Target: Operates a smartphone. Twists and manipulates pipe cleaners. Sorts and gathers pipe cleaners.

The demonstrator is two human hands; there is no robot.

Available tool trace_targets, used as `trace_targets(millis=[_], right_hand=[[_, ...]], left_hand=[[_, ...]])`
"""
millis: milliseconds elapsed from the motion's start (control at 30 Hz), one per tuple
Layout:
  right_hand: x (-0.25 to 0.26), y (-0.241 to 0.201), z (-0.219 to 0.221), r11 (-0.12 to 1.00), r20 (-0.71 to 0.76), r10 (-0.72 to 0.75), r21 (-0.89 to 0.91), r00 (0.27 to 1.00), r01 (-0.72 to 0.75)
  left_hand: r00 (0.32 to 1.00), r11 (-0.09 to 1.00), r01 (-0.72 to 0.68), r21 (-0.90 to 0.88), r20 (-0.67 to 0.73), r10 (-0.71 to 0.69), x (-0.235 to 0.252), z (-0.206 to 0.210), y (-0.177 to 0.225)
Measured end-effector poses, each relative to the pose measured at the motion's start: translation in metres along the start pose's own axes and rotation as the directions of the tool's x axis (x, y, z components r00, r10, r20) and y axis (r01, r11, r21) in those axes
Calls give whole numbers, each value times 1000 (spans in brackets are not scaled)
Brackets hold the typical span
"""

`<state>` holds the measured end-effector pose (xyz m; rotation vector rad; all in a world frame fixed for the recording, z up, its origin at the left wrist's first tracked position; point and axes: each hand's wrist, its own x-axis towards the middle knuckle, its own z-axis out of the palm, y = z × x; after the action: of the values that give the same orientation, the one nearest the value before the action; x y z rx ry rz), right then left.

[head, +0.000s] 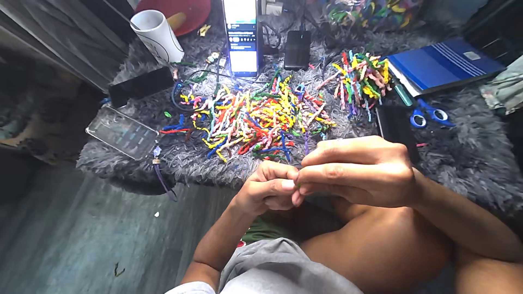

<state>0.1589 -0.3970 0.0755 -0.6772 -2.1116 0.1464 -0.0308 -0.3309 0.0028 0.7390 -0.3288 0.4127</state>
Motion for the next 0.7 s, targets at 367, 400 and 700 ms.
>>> trace_targets(millis=[367, 400, 700], right_hand=[[2, -2, 6, 998, 88, -30, 63, 996, 24], [2, -2, 7, 995, 92, -25, 94, 995, 16], [1, 6, -6, 926, 182, 311, 162, 933, -340]], left_hand=[[986, 985, 104, -139, 142, -84, -1, -8, -2], [987, 990, 100, -103, 133, -86, -2, -7, 0], [995, 584, -57, 810, -4, 102, -7, 8, 31]])
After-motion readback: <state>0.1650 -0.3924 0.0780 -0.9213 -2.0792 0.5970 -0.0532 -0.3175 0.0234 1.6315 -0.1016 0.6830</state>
